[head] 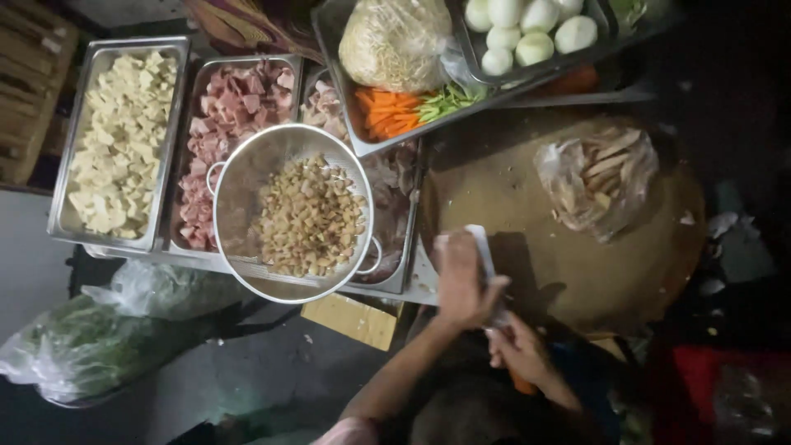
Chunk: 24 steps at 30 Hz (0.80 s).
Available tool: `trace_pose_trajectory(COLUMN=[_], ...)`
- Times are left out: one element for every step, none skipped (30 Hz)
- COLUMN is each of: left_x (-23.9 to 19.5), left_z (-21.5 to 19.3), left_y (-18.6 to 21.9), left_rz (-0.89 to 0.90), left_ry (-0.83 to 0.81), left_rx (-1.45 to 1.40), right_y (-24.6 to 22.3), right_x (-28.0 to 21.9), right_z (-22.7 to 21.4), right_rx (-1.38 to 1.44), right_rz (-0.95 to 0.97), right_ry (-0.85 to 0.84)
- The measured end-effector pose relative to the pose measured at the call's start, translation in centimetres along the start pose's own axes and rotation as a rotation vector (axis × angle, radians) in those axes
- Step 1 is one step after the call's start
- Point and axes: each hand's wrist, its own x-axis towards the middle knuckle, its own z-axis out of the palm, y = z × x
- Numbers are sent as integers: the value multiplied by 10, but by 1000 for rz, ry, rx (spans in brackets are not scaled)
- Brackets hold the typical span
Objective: The person chops a light-colored vegetable on a round wooden cutting board using a large cleaver. They repeatedly gather the chopped pieces and transfer them into a metal strainer placed over a tray of raw meat. The workspace includes trays of various ingredients such as onions, carrots, and noodles.
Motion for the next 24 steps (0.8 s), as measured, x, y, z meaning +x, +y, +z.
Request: trace_pose_trajectory(left_x=[-5, -8, -14, -27, -41, -26, -17, -7, 10, 27, 45, 71, 83, 96, 113, 131, 152, 171, 191, 210, 222, 233, 246, 252], left_z=[-8, -15, -15, -17, -22, -56, -93, -131, -154, -177, -200, -199, -195, -190, -163, -135, -108, -78, -47, -17, 27, 71, 115, 107], left_y=[-9, -18, -63, -105, -146, -151, -157, -163, -138, -114, -90, -78, -64, -50, -40, -29, -18, -1, 18, 39, 45, 52, 61, 78], left_rz=[-49, -98, -80, -119, -150, -125, -278, -432, -417, -432, -445, -430, -207, 13, 12, 30, 60, 71, 206, 341, 357, 375, 392, 411], left_ry=[140, 279, 268, 358, 459, 458, 551, 641, 649, 779, 908, 914, 872, 822, 813, 579, 346, 341, 162, -15, -19, -154, -279, -275], left_rx=[-3, -6, -25, 10, 48, 32, 169, 306, 296, 356, 410, 394, 245, 94, 86, -111, -302, -310, -266, -217, -224, -47, 133, 127], right_y=[-21, -42, -77, -112, -151, -167, -183, -198, -192, -185, -179, -144, -102, -60, -76, -93, -112, -90, -69, -48, -20, 9, 36, 64], right_x=[0, 0, -6, -11, -9, -11, -14, -17, -21, -24, -26, -6, 1, 8, 4, 1, 2, 12, 23, 35, 43, 52, 62, 76], right_z=[4, 6, 15, 22, 31, 29, 29, 30, 19, 9, -1, -16, -31, -46, -54, -61, -69, -72, -77, -83, -84, -85, -89, -85], right_rx=[-19, -39, -36, -261, -491, -495, -412, -330, -336, -316, -294, -299, -309, -315, -314, -538, -760, -759, -805, -852, -851, -685, -518, -519], right_rz=[15, 32, 32, -119, -278, -286, -307, -328, -340, -300, -260, -271, -89, 93, 103, -118, -351, -349, -372, -393, -391, -220, -57, -61], right_ry=[-155, -310, -283, -346, -404, -375, -456, -536, -521, -415, -304, -285, -80, 125, 132, 188, 250, 264, 282, 299, 318, 224, 132, 152])
